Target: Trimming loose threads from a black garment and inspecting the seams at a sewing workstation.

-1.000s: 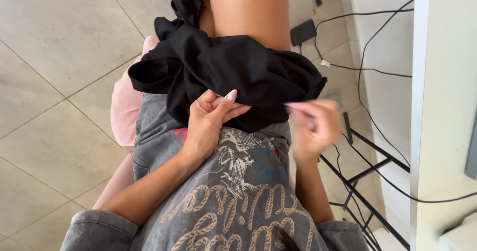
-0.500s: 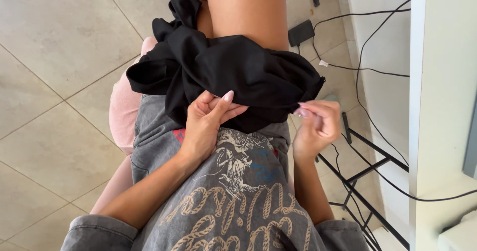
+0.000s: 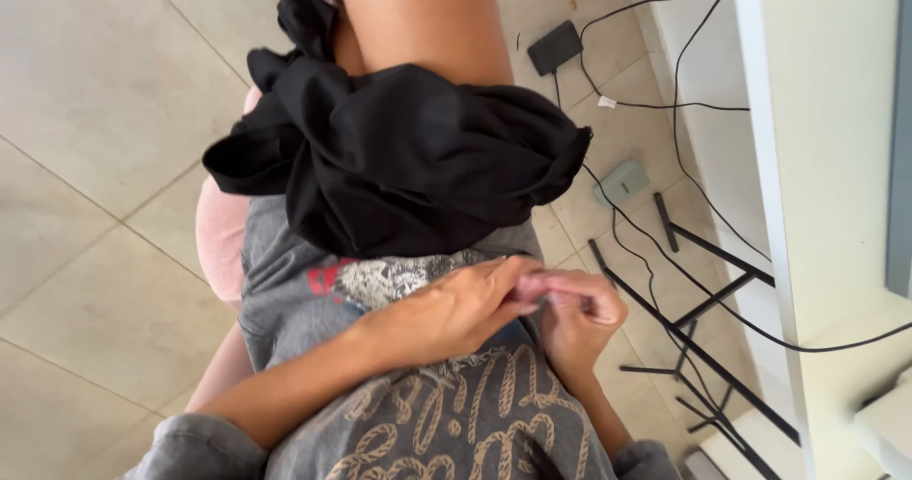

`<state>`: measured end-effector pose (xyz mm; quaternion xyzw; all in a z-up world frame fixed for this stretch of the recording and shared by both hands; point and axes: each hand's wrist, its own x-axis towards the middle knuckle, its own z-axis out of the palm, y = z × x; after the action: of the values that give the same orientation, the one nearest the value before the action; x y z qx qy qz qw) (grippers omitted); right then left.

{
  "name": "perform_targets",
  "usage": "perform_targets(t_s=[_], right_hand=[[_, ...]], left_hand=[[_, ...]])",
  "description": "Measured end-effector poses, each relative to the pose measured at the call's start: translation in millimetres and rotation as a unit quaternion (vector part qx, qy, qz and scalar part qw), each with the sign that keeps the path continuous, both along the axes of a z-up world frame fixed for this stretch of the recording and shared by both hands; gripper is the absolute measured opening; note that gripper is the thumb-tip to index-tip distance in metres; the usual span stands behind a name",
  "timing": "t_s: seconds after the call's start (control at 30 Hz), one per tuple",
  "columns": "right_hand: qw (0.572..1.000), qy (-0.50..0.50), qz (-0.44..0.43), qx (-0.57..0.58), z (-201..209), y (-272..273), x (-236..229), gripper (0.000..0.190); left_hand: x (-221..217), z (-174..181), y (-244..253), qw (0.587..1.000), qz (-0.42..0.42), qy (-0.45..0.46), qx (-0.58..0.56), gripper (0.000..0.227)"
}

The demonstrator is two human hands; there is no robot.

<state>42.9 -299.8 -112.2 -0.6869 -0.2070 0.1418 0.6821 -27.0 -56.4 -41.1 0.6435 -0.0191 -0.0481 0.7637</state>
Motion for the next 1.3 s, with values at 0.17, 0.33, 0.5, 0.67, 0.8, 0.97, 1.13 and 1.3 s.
perform_targets(t_s=[0.17, 0.33, 0.5, 0.67, 0.8, 0.97, 1.13, 1.3], right_hand=[[0.988, -0.129, 0.013, -0.080, -46.9, -16.0, 0.8, 0.005], [0.975, -0.092, 0.057, -0.194, 19.8, 21.7, -2.4, 0.012], [0.976, 0.157, 0.013, -0.147, -18.1, -6.9, -11.1, 0.014], [0.915, 0.372, -0.066, 0.141, -45.8, -22.4, -14.0, 0.009], [0.888, 0.413, -0.027, 0.199, -30.5, -1.0, -17.9, 0.011], [0.865, 0.460, -0.032, 0.196, 22.5, 44.8, -16.6, 0.016], [0.861, 0.494, -0.003, 0.118, 18.9, 28.9, -15.5, 0.018], [0.830, 0.545, 0.048, 0.107, 21.2, 22.9, -10.5, 0.004]], left_hand=[[-8.2, -2.0, -8.6, 0.979, -0.007, -0.047, 0.197, 0.024], [0.7, -18.0, -11.8, 0.938, 0.086, -0.144, 0.303, 0.025], [2.5, -18.9, -6.3, 0.923, 0.161, -0.163, 0.308, 0.026], [5.4, -16.5, -7.5, 0.955, 0.248, -0.056, 0.155, 0.004], [8.4, -17.9, -12.0, 0.957, 0.249, -0.037, 0.147, 0.005], [11.0, -23.4, -27.8, 0.975, 0.165, -0.069, 0.133, 0.029], [4.8, -21.4, -24.8, 0.955, 0.137, -0.121, 0.235, 0.018], [7.6, -2.6, -13.3, 0.915, 0.035, -0.151, 0.373, 0.032]])
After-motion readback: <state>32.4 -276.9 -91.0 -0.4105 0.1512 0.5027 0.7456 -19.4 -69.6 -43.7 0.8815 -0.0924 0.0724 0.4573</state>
